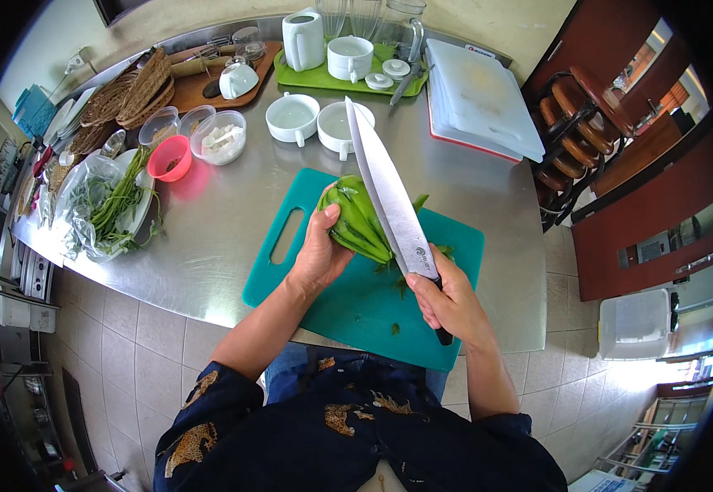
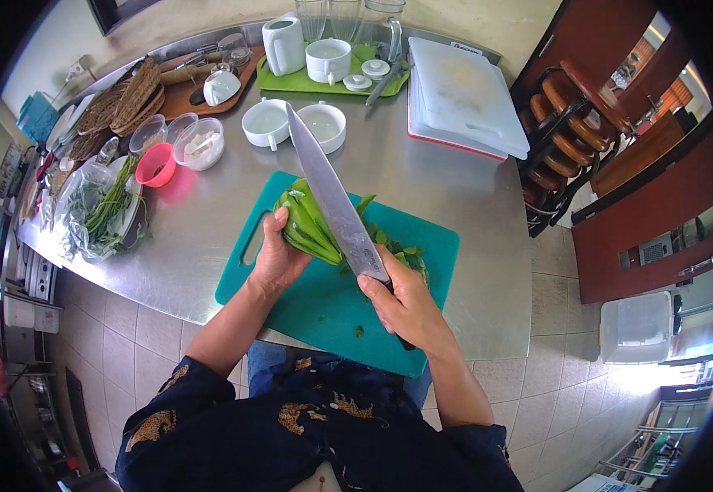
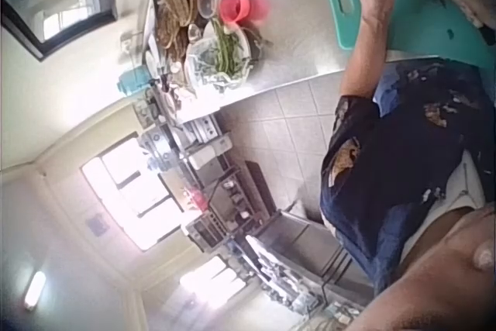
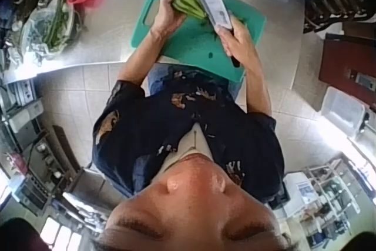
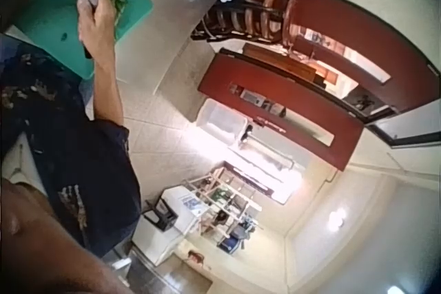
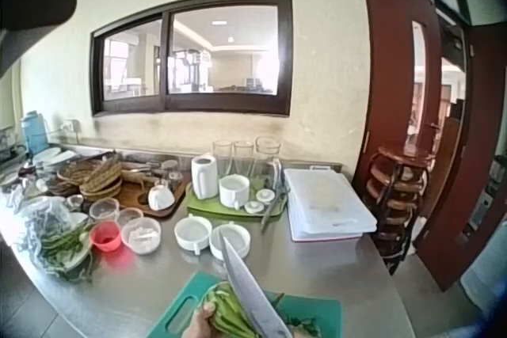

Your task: Peel a green vegetable using a chef's knife on a cutting board.

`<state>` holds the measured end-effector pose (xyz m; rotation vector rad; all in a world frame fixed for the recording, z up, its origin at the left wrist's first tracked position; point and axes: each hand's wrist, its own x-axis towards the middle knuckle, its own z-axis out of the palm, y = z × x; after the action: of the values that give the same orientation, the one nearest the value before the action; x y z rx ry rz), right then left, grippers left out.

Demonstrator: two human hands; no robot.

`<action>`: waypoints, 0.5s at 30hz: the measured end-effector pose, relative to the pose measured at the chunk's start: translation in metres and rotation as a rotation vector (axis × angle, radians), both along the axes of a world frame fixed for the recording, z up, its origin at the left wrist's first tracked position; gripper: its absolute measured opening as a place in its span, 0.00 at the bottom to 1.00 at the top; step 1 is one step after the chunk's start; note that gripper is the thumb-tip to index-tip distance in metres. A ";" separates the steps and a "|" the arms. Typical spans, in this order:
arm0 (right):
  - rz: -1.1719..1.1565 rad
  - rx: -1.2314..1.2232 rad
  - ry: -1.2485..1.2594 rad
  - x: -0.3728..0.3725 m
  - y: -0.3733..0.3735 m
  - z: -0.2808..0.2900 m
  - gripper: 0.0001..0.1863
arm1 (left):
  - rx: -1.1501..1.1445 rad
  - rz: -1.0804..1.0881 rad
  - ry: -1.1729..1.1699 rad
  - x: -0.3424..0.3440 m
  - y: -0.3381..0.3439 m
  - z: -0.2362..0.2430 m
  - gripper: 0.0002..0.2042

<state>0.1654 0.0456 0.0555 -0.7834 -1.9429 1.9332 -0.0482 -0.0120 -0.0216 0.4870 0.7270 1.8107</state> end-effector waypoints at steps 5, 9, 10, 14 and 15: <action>0.000 -0.006 0.007 0.000 -0.003 0.002 0.23 | -0.003 0.002 0.027 0.000 -0.001 0.003 0.36; -0.002 -0.010 0.017 0.000 -0.002 0.000 0.23 | -0.005 -0.004 0.019 0.001 -0.003 0.006 0.37; -0.004 -0.016 0.014 0.000 -0.002 0.000 0.23 | -0.005 -0.005 0.018 0.001 -0.003 0.006 0.37; -0.002 -0.009 0.021 0.001 -0.003 -0.001 0.23 | -0.026 -0.023 0.008 0.001 -0.003 0.006 0.37; -0.005 0.005 0.015 0.000 -0.003 -0.001 0.23 | -0.032 -0.030 0.012 0.000 -0.004 0.006 0.36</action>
<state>0.1657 0.0424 0.0547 -0.7692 -1.9341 1.9255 -0.0477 -0.0156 -0.0151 0.4855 0.7522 1.7668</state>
